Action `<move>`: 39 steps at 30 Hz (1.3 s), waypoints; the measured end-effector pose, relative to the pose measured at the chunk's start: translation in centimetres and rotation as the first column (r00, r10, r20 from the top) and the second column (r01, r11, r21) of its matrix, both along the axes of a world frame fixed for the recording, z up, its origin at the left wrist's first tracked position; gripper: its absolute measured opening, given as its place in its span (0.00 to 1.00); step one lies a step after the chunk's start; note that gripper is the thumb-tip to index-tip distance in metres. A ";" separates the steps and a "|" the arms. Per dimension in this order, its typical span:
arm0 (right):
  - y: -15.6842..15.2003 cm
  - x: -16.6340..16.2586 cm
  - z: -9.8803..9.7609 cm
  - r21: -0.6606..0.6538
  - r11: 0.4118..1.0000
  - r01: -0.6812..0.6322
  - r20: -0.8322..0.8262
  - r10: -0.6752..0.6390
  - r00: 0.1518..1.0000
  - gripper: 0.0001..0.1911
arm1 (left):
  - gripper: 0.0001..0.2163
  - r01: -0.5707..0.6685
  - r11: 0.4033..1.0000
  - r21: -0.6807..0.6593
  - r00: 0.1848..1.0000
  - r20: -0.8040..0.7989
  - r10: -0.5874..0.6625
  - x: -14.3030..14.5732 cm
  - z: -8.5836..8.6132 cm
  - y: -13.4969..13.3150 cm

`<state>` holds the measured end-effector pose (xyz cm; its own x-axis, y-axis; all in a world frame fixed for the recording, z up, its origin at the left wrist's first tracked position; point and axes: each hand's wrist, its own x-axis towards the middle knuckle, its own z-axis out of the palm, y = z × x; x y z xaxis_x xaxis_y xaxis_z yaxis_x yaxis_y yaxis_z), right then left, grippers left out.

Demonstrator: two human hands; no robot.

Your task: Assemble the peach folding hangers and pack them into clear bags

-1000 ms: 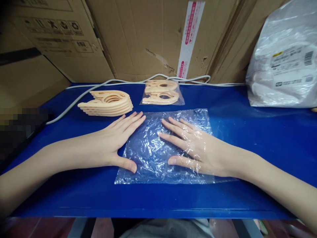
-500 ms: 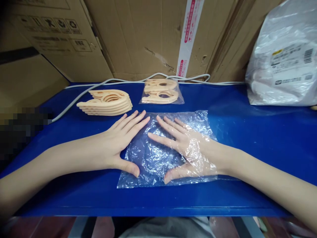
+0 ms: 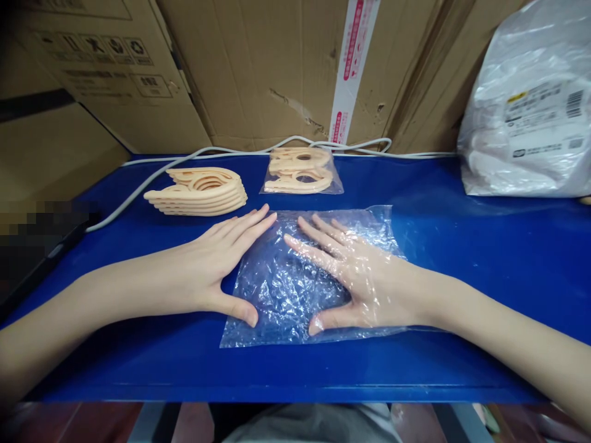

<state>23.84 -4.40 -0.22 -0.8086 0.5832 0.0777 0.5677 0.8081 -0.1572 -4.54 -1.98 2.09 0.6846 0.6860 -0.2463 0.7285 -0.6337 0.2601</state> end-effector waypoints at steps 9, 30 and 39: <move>0.0 3.7 2.3 -0.163 0.977 0.137 0.117 -0.119 0.986 0.39 | 0.59 -0.024 0.997 0.070 0.999 -0.023 0.026 -1.7 0.4 0.6; 0.9 5.7 2.5 0.100 0.984 0.146 0.096 -0.156 0.983 0.35 | 0.32 -0.334 0.537 0.774 0.901 0.429 -0.058 -3.5 3.6 3.9; 1.6 4.4 4.3 0.261 0.921 0.290 -0.088 -0.277 0.957 0.21 | 0.35 -0.465 0.695 0.549 0.883 0.338 0.325 -5.8 2.9 6.3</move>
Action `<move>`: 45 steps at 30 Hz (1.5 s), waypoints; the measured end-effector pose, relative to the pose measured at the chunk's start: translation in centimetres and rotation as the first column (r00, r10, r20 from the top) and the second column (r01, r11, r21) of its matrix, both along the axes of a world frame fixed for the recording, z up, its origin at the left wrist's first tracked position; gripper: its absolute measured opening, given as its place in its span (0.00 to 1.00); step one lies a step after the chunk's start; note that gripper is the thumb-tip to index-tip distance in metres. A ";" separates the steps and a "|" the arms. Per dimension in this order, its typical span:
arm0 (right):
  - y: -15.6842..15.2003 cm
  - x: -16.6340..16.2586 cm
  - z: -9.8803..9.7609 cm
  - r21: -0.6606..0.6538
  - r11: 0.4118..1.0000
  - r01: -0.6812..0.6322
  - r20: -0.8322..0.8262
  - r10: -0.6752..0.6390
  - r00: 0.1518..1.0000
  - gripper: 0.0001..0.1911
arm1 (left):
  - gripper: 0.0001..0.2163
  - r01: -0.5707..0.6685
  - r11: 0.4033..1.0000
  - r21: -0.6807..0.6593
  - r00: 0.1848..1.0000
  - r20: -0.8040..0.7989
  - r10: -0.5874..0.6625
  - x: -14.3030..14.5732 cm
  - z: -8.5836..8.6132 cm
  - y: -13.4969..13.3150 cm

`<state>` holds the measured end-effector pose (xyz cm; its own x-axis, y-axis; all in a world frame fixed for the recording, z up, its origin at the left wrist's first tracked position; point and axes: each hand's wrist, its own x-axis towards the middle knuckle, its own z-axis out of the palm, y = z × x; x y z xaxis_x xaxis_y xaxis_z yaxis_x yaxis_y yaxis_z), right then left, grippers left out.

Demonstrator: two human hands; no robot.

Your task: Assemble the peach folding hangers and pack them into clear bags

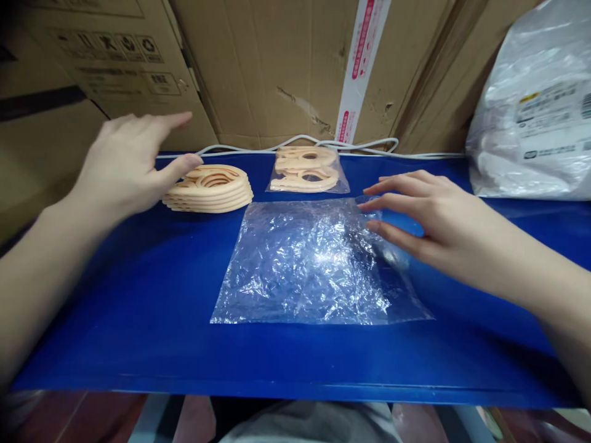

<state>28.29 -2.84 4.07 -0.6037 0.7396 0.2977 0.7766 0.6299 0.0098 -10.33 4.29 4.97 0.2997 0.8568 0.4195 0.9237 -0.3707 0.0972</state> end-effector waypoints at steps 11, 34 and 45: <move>-0.4 -1.1 0.3 0.061 0.998 0.016 -0.051 -0.013 0.999 0.18 | 0.37 0.067 0.996 -0.059 0.998 0.001 -0.067 -0.8 -0.9 1.4; -0.4 -1.2 0.3 0.097 0.994 0.048 -0.053 -0.043 0.998 0.17 | 0.44 0.091 0.961 -0.260 0.991 -0.073 -0.114 -0.3 -1.3 1.7; -0.4 -1.3 0.2 0.077 0.996 0.039 -0.055 -0.035 0.998 0.17 | 0.41 0.120 0.972 -0.202 0.989 -0.066 -0.136 0.2 -0.9 1.0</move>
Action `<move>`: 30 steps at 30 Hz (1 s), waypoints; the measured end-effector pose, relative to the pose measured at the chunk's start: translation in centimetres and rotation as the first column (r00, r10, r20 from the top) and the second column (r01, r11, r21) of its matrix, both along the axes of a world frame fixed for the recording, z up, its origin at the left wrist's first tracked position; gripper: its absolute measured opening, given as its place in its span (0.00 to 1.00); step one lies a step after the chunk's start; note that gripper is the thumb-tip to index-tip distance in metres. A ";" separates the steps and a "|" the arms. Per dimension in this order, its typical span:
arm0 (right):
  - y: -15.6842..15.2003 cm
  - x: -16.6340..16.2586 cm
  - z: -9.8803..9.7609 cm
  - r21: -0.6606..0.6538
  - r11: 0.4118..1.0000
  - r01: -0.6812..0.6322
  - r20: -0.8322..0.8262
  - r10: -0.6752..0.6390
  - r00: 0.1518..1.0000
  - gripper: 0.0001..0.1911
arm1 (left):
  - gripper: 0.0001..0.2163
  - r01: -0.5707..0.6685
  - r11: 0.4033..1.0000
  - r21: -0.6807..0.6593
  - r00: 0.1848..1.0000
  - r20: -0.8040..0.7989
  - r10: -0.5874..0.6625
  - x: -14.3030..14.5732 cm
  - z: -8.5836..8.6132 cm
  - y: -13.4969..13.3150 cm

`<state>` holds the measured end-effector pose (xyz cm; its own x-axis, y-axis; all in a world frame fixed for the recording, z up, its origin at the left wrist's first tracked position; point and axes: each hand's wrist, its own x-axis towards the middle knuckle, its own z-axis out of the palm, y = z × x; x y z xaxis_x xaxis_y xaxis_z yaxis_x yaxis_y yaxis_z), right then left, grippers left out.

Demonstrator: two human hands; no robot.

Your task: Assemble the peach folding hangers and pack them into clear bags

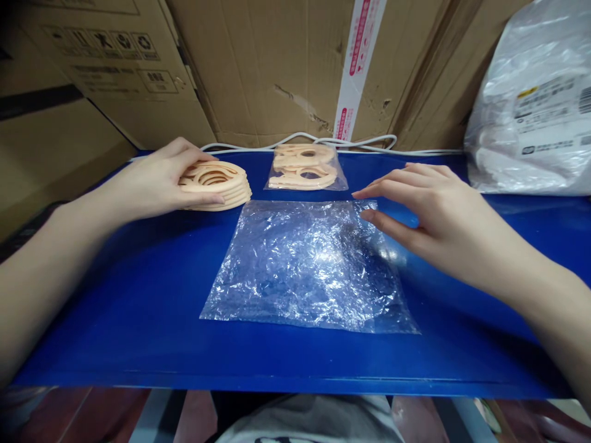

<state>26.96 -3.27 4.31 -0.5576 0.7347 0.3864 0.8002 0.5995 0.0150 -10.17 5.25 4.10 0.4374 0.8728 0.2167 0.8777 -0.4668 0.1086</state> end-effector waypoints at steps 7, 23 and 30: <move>-1.3 -2.0 -0.4 -0.124 0.992 0.012 -0.230 -0.040 0.972 0.13 | 0.43 0.185 0.944 0.275 0.982 -0.013 -0.189 3.3 0.8 -3.9; -2.4 -4.8 -1.2 -0.671 0.563 -0.482 -0.737 -0.437 0.516 0.18 | 0.44 0.521 0.768 0.372 0.851 -0.152 -0.503 8.0 -1.8 -7.5; -2.2 -4.6 -1.3 -0.674 0.597 -0.435 -0.730 -0.447 0.517 0.19 | 0.46 0.535 0.809 0.244 0.843 -0.102 -0.527 7.1 -1.9 -6.4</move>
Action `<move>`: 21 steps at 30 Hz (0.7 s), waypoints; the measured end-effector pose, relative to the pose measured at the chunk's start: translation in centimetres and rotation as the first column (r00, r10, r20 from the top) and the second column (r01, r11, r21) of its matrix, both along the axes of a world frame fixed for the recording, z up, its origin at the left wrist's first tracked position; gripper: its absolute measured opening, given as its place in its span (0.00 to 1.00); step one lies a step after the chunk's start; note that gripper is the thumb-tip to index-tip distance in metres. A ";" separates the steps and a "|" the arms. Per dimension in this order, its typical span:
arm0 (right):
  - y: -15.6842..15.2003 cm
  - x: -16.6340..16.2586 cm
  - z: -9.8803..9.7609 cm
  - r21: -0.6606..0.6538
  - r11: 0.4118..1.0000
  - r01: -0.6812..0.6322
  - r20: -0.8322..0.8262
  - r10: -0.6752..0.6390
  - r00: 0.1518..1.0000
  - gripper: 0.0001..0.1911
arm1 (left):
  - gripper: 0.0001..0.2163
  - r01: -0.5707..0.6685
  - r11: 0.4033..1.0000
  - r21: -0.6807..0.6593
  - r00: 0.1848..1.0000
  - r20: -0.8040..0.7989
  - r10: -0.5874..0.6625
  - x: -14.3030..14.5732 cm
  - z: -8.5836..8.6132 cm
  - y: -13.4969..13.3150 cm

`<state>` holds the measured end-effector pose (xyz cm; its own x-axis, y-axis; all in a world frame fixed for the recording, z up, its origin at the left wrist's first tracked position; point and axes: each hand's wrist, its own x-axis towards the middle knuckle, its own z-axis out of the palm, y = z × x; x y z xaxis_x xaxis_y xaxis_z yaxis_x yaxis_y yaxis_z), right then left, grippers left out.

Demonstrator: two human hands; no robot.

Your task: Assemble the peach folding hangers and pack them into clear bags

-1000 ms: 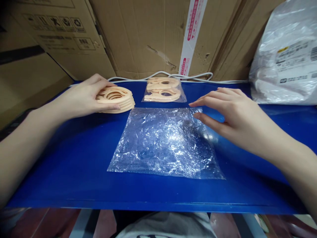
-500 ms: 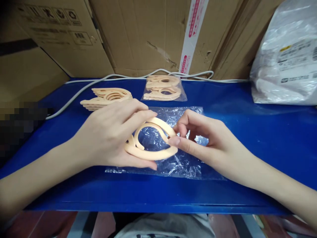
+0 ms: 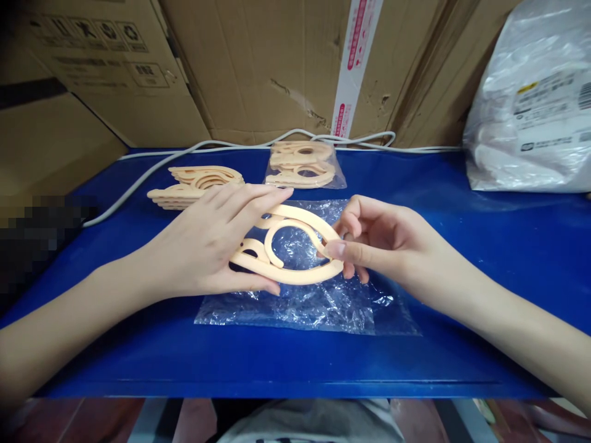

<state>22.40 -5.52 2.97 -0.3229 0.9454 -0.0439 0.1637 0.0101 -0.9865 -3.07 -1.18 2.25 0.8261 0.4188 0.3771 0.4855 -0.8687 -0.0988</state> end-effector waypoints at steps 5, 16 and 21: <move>0.0 0.2 -0.1 0.062 0.998 -0.012 0.057 0.009 0.998 0.17 | 0.41 0.035 0.999 -0.041 0.999 0.008 -0.035 -0.4 0.1 0.4; -0.5 0.7 -0.5 0.462 0.878 -0.122 0.420 -0.096 0.903 0.11 | 0.38 -0.008 0.997 0.070 1.000 0.006 0.008 0.0 0.4 -0.3; -0.3 0.7 -0.6 0.389 0.915 -0.110 0.408 -0.063 0.911 0.10 | 0.38 0.002 0.996 0.089 1.000 -0.002 -0.002 0.0 0.4 -0.4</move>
<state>23.10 -5.80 2.39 -0.3809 0.9029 0.1995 0.5403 0.3924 -0.7444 -3.06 -1.57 2.63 0.8276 0.3821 0.4112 0.4834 -0.8575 -0.1763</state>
